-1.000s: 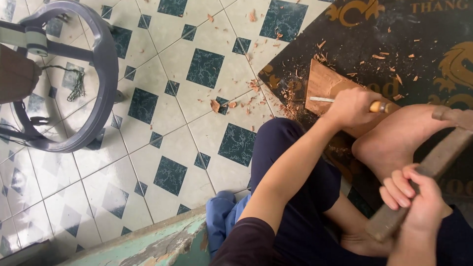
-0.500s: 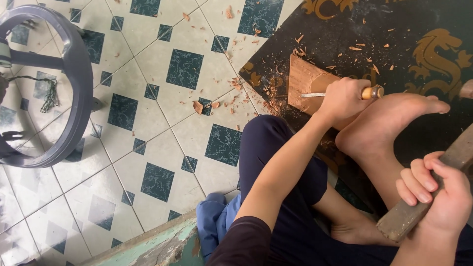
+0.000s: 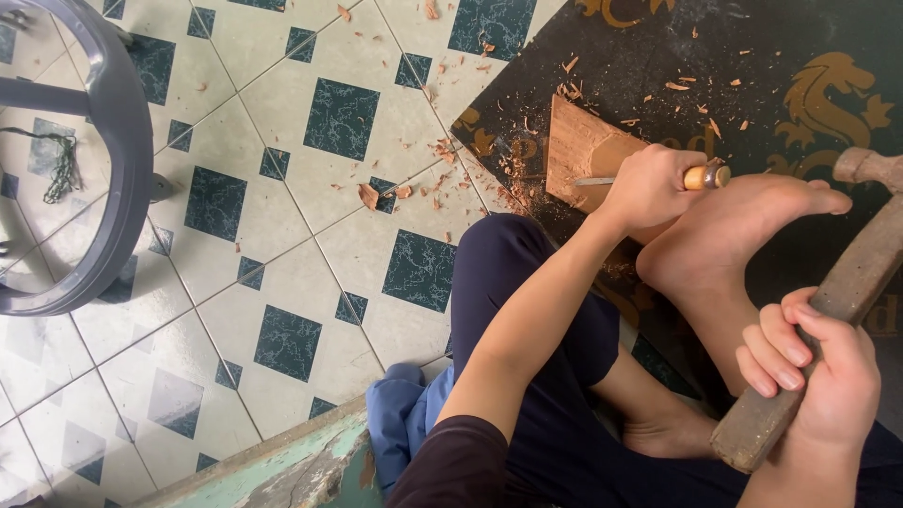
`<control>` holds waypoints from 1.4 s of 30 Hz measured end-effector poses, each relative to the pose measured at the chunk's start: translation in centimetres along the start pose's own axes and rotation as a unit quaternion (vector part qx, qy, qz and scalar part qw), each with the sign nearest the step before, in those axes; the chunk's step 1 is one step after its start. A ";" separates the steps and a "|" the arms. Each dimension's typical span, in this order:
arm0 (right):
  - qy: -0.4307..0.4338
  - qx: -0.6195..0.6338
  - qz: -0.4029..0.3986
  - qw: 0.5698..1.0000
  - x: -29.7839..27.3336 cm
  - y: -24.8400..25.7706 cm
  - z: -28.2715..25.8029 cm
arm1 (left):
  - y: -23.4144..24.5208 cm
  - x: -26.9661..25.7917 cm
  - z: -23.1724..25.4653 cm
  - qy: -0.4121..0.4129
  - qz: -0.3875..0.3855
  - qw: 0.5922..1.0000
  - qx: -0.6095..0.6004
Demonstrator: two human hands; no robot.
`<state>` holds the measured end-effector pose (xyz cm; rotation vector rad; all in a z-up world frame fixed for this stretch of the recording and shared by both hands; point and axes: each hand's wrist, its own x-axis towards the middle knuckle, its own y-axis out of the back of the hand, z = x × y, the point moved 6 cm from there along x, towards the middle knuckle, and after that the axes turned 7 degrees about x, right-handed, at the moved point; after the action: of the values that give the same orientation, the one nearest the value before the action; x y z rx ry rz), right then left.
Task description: Carving a piece of wood using a hand chisel and a hammer while sitting on the floor.
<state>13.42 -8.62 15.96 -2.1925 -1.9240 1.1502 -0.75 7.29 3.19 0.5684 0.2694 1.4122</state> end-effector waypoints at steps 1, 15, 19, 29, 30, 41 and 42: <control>0.004 -0.010 0.011 1.000 -0.3 -0.6 -0.2 | 0.0 -0.2 0.2 -0.015 -0.001 1.000 -0.002; -0.030 0.007 0.000 1.000 -1.1 -2.1 1.9 | 1.1 -0.2 0.2 -0.006 0.019 0.999 -0.032; -0.030 0.119 -0.066 0.990 -0.5 -1.6 3.0 | 0.8 -0.1 0.0 -0.005 0.012 1.000 -0.022; -0.096 -0.014 -0.027 0.995 0.2 -2.7 4.0 | -0.3 -0.1 -0.8 0.002 -0.007 1.000 0.013; -0.093 -0.012 -0.028 0.995 0.2 -1.8 3.4 | 0.0 0.2 -0.5 -0.002 -0.007 1.000 0.015; -0.126 0.066 -0.113 0.983 1.6 0.1 4.6 | 0.0 0.3 -0.7 0.028 -0.015 0.999 0.020; -0.125 0.070 -0.113 0.983 0.9 -0.4 4.6 | -0.3 -0.6 -0.7 0.028 -0.018 0.999 0.023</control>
<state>10.63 -9.79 12.29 -1.7786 -2.0420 1.5266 -0.95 6.86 2.41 0.5596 0.3555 1.3917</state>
